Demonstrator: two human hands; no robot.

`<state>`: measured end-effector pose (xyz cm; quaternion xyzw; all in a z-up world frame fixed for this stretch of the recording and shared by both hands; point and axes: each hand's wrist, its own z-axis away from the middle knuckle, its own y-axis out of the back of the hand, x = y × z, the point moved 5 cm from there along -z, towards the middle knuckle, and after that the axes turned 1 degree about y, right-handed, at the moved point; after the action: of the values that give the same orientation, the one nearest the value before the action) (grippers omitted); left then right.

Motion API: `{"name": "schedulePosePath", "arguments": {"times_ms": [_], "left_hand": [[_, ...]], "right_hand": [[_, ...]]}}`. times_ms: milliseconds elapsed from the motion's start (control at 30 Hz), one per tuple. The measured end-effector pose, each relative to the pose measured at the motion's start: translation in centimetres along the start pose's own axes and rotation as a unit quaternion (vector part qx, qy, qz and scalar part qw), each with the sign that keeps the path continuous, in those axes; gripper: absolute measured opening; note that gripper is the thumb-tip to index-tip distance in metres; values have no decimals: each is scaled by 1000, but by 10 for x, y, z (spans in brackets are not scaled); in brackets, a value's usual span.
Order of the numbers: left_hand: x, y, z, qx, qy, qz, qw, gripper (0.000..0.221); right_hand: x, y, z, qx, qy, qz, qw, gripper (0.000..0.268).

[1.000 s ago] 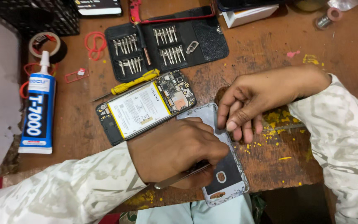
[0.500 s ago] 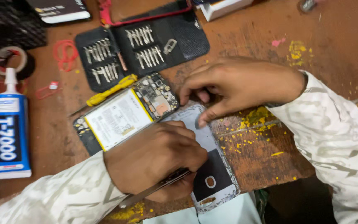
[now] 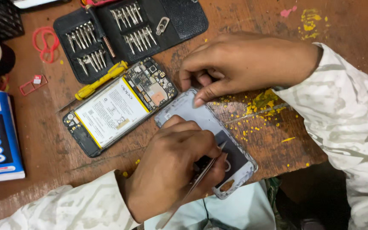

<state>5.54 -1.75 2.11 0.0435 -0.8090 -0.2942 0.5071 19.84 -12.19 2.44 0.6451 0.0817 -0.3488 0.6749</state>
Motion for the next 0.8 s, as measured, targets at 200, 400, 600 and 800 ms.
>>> {"name": "schedulePosePath", "arguments": {"times_ms": [200, 400, 600, 800], "left_hand": [[5, 0, -3, 9, 17, -19, 1000, 20], [9, -7, -5, 26, 9, -23, 999, 17], [-3, -12, -4, 8, 35, -19, 999, 18], [1, -11, -5, 0, 19, -34, 999, 17]], "right_hand": [[-2, 2, 2, 21, 21, -10, 999, 34], [-1, 0, 0, 38, 16, -3, 999, 31], [1, 0, 1, 14, 1, -20, 1000, 35], [-3, -1, 6, -46, 30, -22, 998, 67]]}}
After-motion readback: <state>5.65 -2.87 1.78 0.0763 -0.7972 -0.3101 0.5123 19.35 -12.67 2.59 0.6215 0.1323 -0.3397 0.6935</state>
